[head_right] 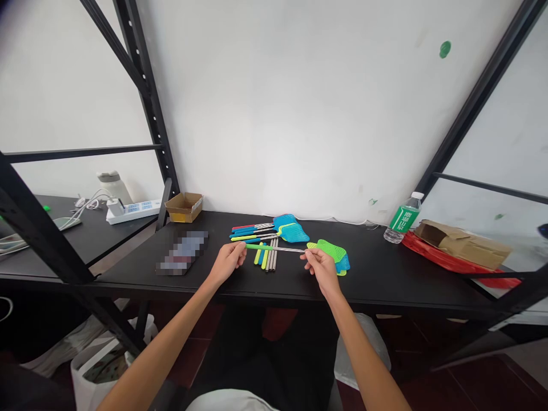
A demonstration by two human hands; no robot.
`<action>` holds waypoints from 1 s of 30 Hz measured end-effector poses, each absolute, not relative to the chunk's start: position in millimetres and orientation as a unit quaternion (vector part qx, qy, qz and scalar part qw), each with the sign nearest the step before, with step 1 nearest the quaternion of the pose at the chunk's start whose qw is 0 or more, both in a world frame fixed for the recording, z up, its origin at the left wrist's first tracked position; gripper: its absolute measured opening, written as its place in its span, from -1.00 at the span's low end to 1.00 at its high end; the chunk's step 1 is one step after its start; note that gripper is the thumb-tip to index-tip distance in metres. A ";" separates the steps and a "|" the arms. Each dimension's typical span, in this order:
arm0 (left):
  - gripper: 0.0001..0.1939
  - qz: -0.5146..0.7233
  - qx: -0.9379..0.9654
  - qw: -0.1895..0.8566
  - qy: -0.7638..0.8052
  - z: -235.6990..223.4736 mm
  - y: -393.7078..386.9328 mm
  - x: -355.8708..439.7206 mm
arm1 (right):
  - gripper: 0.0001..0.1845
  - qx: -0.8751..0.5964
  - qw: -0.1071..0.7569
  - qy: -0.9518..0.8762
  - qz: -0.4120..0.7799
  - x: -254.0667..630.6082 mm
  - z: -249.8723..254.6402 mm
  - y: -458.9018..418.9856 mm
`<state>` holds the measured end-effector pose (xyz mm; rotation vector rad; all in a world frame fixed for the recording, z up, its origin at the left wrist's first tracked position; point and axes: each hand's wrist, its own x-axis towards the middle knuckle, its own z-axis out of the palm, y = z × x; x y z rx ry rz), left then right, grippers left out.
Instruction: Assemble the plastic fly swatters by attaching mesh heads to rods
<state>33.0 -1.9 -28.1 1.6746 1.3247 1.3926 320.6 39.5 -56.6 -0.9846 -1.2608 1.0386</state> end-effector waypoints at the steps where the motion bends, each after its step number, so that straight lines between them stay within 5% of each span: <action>1: -0.58 0.522 0.629 0.291 0.497 -27.9 -2.0 33.2 | -0.58 -0.423 0.577 -0.541 0.442 320.4 -56.3 39.3; 30: -0.59 0.524 0.630 0.287 0.496 -26.7 -2.8 33.7 | -0.48 -0.427 0.558 -0.547 0.455 315.8 -49.7 34.0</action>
